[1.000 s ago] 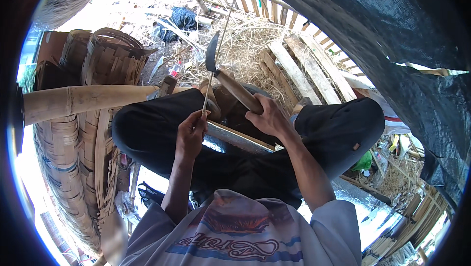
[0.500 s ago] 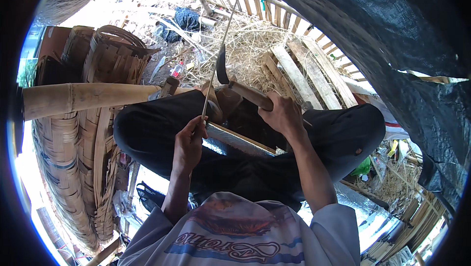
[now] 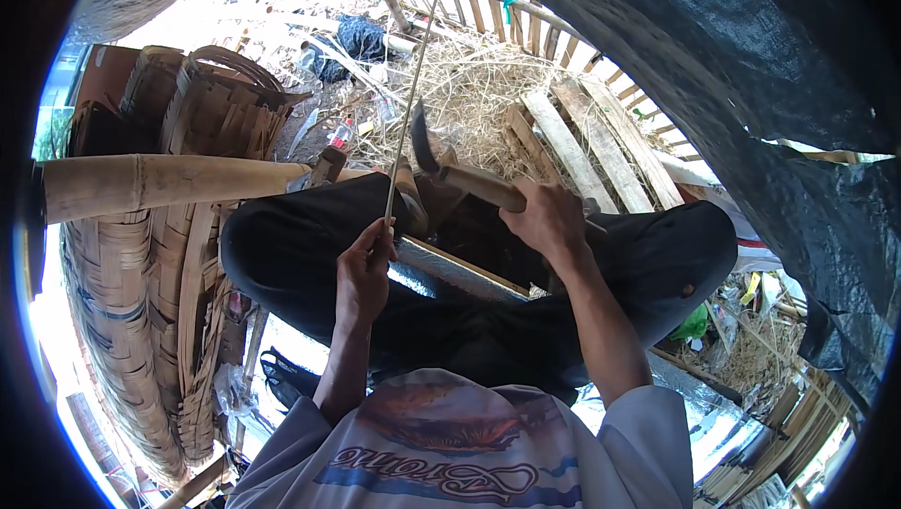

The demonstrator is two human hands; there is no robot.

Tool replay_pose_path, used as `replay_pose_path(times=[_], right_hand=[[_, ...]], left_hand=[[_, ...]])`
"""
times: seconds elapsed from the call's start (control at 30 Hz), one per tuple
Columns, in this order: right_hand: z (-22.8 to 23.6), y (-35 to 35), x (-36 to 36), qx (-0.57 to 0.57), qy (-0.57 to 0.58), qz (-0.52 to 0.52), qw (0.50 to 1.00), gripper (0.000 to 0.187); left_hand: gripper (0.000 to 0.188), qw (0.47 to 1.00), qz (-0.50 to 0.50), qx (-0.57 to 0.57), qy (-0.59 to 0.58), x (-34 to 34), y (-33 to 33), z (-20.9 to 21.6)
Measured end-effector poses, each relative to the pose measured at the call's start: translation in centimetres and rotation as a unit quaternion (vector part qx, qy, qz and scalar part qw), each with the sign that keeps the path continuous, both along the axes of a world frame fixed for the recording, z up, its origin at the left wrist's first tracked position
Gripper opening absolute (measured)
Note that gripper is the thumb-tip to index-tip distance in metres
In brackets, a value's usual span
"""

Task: The person holds a thin bamboo strip and shaves it along its length using a curved knife.

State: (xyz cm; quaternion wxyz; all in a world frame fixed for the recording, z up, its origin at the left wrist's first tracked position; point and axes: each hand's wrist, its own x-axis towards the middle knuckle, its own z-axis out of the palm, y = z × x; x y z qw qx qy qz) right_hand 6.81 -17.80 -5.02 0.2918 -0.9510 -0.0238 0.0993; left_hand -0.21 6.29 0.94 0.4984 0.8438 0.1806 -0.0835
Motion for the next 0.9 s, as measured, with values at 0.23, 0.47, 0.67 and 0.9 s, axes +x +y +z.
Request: replay_pose_path(times=[0.23, 0.47, 0.67, 0.9], right_hand=[[0.5, 0.0, 0.4, -0.037, 0.009, 0.052, 0.998, 0.023], [0.3, -0.4, 0.1, -0.015, -0.056, 0.025, 0.998, 0.022], [1.1, -0.3, 0.0, -0.011, -0.054, 0.106, 0.993, 0.019], [0.8, -0.8, 0.1, -0.024, -0.075, 0.133, 0.988, 0.018]], left_hand=[[0.025, 0.999, -0.012, 0.028, -0.036, 0.1, 0.0, -0.4], [0.024, 0.999, -0.003, 0.035, -0.019, 0.4, -0.2, -0.2], [0.023, 0.998, -0.021, 0.043, -0.033, 0.2, -0.3, -0.4], [0.025, 0.998, -0.028, 0.059, -0.026, 0.2, -0.4, -0.4]])
